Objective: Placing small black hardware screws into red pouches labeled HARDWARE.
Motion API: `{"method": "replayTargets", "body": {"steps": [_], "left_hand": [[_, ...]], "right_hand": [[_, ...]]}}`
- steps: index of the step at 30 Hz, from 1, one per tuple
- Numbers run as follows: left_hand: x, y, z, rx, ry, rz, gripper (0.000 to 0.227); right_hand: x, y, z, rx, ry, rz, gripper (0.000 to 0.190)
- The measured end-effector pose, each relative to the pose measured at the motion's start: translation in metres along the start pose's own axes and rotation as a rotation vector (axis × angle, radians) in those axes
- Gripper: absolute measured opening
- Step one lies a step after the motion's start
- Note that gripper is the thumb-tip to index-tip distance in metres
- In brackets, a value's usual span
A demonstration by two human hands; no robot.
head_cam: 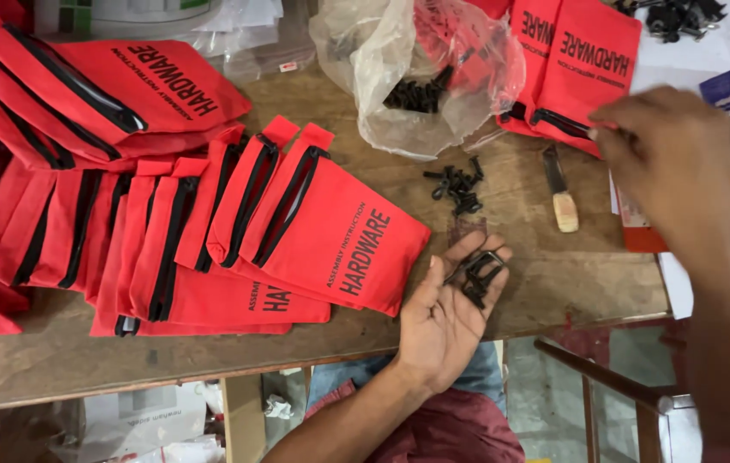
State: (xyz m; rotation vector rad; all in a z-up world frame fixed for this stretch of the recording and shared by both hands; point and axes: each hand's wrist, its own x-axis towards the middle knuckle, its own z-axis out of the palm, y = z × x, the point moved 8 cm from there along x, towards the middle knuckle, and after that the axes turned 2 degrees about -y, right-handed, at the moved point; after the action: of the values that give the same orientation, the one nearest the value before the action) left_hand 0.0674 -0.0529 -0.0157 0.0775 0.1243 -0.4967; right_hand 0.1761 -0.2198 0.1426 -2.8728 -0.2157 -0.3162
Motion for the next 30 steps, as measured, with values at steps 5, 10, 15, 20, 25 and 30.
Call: {"method": "replayTargets", "body": {"steps": [5,10,15,20,25,30], "left_hand": [[-0.004,0.007,0.004,0.000,-0.008,0.000,0.056],[-0.004,0.006,0.005,0.014,-0.030,-0.025,0.057],[-0.003,0.004,0.005,0.025,-0.031,-0.039,0.058],[-0.005,0.006,0.009,0.045,-0.020,-0.023,0.057],[-0.014,0.002,0.009,-0.013,0.027,-0.039,0.053],[-0.043,-0.004,0.019,-0.063,0.027,-0.076,0.051]], "right_hand": [[0.028,0.045,0.044,-0.238,-0.113,-0.127,0.018],[0.030,0.054,0.054,-0.164,-0.238,-0.081,0.032],[0.025,0.065,0.049,-0.146,-0.182,-0.113,0.017],[0.017,0.032,0.017,-0.094,0.013,-0.208,0.011],[-0.018,0.008,-0.019,-0.200,0.276,-0.172,0.013],[-0.062,-0.057,-0.007,-0.124,0.129,-0.323,0.019]]}}
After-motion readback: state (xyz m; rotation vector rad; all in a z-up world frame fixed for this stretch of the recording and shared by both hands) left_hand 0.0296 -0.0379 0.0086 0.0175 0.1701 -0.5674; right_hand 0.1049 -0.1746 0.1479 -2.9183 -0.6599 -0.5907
